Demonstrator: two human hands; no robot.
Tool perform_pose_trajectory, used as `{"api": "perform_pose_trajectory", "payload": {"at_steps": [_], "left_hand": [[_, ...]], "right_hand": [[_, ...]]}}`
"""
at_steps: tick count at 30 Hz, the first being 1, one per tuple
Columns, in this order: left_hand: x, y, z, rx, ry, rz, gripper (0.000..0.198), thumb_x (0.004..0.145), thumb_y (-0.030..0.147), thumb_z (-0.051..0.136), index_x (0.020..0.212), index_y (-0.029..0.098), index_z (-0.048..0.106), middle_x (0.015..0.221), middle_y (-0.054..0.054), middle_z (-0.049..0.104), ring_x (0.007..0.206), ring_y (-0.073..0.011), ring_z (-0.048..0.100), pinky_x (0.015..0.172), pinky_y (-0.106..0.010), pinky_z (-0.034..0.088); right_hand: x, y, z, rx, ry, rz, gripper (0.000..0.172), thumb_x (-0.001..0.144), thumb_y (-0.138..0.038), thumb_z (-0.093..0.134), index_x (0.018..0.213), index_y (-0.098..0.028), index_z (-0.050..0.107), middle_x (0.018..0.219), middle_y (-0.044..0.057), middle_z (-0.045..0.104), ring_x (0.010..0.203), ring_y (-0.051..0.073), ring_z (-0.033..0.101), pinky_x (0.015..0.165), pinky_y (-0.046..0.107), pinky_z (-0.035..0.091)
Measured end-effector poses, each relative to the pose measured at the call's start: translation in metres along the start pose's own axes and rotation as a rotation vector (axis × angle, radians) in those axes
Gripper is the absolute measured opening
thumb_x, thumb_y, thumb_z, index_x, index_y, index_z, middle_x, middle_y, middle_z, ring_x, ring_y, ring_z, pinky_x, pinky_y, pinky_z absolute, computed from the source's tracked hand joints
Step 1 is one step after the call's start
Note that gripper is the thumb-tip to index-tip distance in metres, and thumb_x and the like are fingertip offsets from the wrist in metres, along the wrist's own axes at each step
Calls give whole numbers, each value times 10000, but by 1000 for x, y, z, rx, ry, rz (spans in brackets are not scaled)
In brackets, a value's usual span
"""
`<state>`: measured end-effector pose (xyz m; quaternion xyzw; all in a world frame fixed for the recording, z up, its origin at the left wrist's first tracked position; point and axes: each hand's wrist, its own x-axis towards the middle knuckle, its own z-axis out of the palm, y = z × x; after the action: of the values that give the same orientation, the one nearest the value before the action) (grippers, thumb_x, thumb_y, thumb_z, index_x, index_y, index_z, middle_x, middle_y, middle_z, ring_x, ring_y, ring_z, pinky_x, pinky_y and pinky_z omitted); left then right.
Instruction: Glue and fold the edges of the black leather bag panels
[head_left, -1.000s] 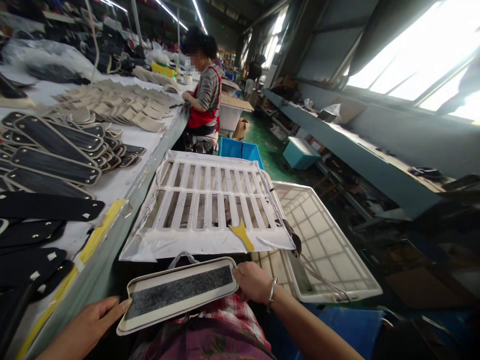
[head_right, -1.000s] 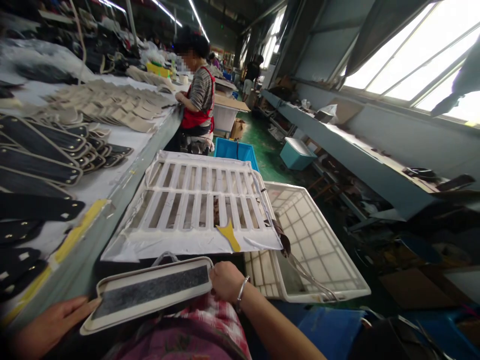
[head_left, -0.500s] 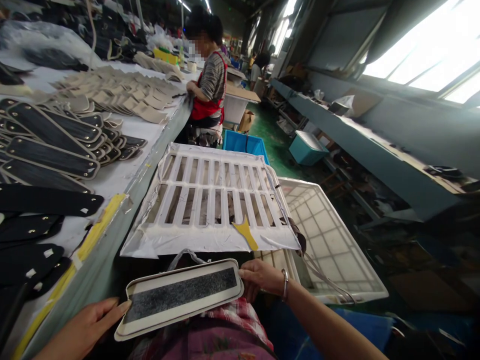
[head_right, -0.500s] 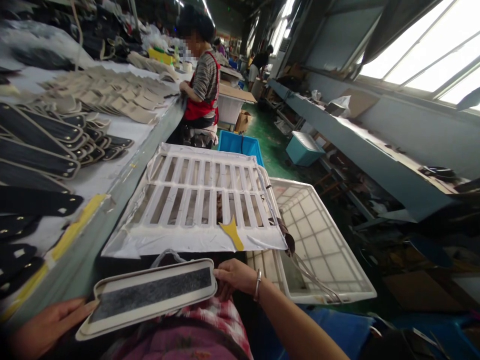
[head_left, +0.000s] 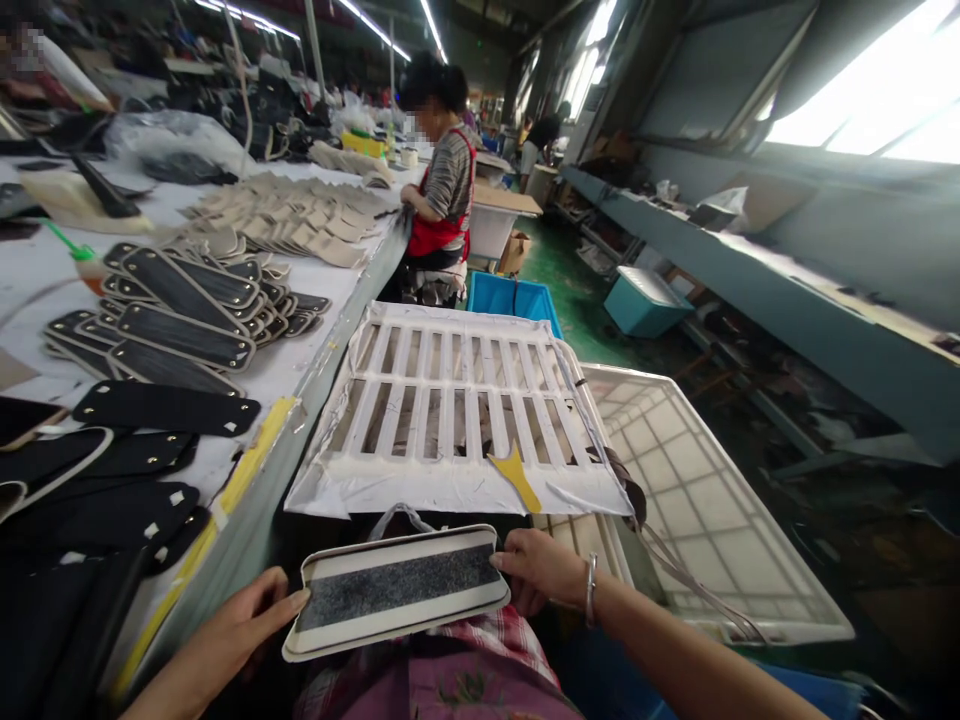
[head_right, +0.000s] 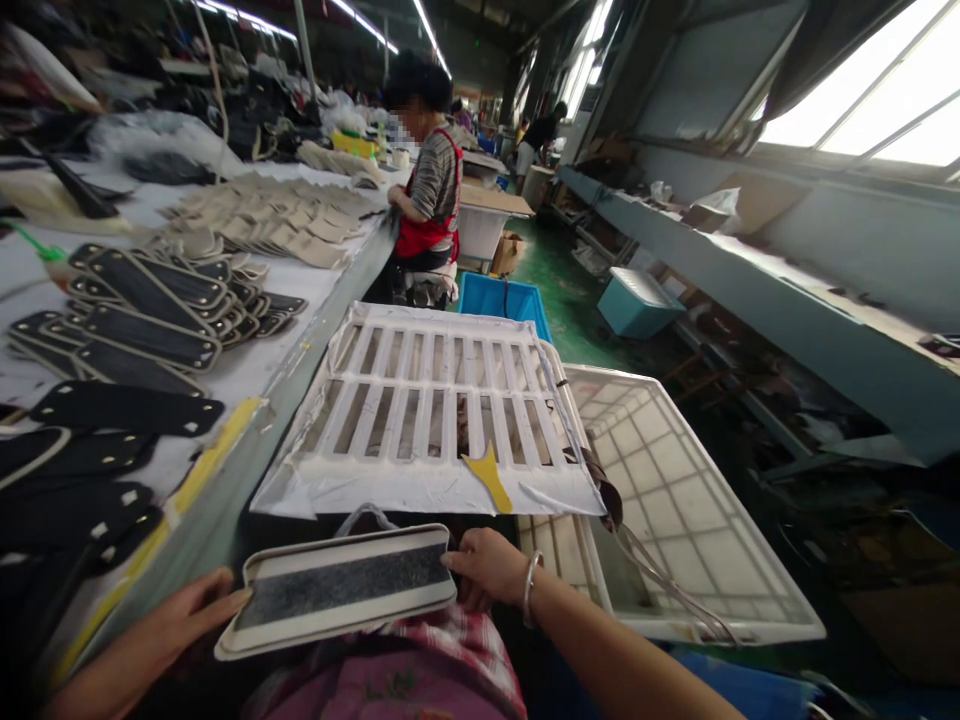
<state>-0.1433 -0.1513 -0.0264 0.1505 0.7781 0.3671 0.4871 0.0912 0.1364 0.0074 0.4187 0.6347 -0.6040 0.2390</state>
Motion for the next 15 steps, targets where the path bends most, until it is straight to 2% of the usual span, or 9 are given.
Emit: {"api": "perform_pose_trajectory", "payload": {"at_steps": [3, 5, 7, 8, 10, 11, 13, 15], "left_hand": [[1, -1, 4, -95, 18, -1, 551, 661, 713, 510, 912, 226, 457, 580, 61, 447, 456, -106, 397, 373, -192, 260], [3, 1, 7, -142, 27, 39, 589, 686, 676, 514, 1084, 247, 450, 705, 29, 556, 540, -144, 508, 414, -215, 365], [5, 3, 8, -123, 41, 106, 609, 725, 618, 507, 1193, 237, 427, 917, -30, 625, 786, -208, 609, 627, -277, 504], [6, 3, 7, -69, 44, 141, 610, 751, 593, 482, 1231, 222, 414, 1047, -63, 617, 949, -234, 598, 789, -314, 506], [8, 0, 1, 76, 28, 199, 602, 798, 562, 411, 1262, 177, 409, 1246, -109, 536, 1201, -246, 468, 1035, -348, 362], [9, -1, -3, 156, 18, 221, 606, 804, 555, 391, 1254, 150, 427, 1297, -129, 496, 1260, -250, 406, 1092, -355, 282], [11, 2, -9, 335, 35, 265, 627, 800, 541, 379, 1245, 107, 463, 1335, -162, 453, 1293, -276, 359, 1126, -386, 202], [13, 15, -8, 529, 75, 328, 637, 813, 494, 350, 1287, 81, 451, 1379, -158, 404, 1312, -276, 326, 1134, -407, 175]], "right_hand": [[6, 3, -4, 59, -41, -26, 208, 843, -295, 486, 946, -160, 367, 518, 4, 584, 410, 157, 558, 372, 201, 412], [9, 7, -5, 96, -26, -126, 300, 812, -307, 535, 1010, -145, 379, 506, -19, 567, 391, 131, 529, 367, 186, 403], [12, 12, -3, 131, 11, -240, 392, 773, -330, 584, 1054, -121, 408, 504, -45, 540, 367, 96, 484, 353, 168, 375], [12, 15, -2, 140, 35, -297, 423, 754, -334, 604, 1067, -111, 426, 504, -61, 517, 357, 79, 458, 344, 161, 354], [12, 20, 2, 134, 80, -395, 433, 743, -332, 612, 1071, -92, 464, 507, -82, 464, 353, 53, 413, 336, 156, 312], [12, 22, 4, 126, 102, -427, 419, 746, -327, 607, 1063, -83, 484, 505, -88, 435, 356, 46, 394, 338, 157, 301], [13, 25, 6, 116, 135, -461, 398, 757, -324, 593, 1052, -70, 511, 512, -83, 421, 369, 41, 380, 351, 164, 297], [15, 28, 6, 123, 129, -486, 432, 756, -350, 595, 1066, -59, 521, 546, -61, 464, 395, 46, 396, 373, 175, 316]]}}
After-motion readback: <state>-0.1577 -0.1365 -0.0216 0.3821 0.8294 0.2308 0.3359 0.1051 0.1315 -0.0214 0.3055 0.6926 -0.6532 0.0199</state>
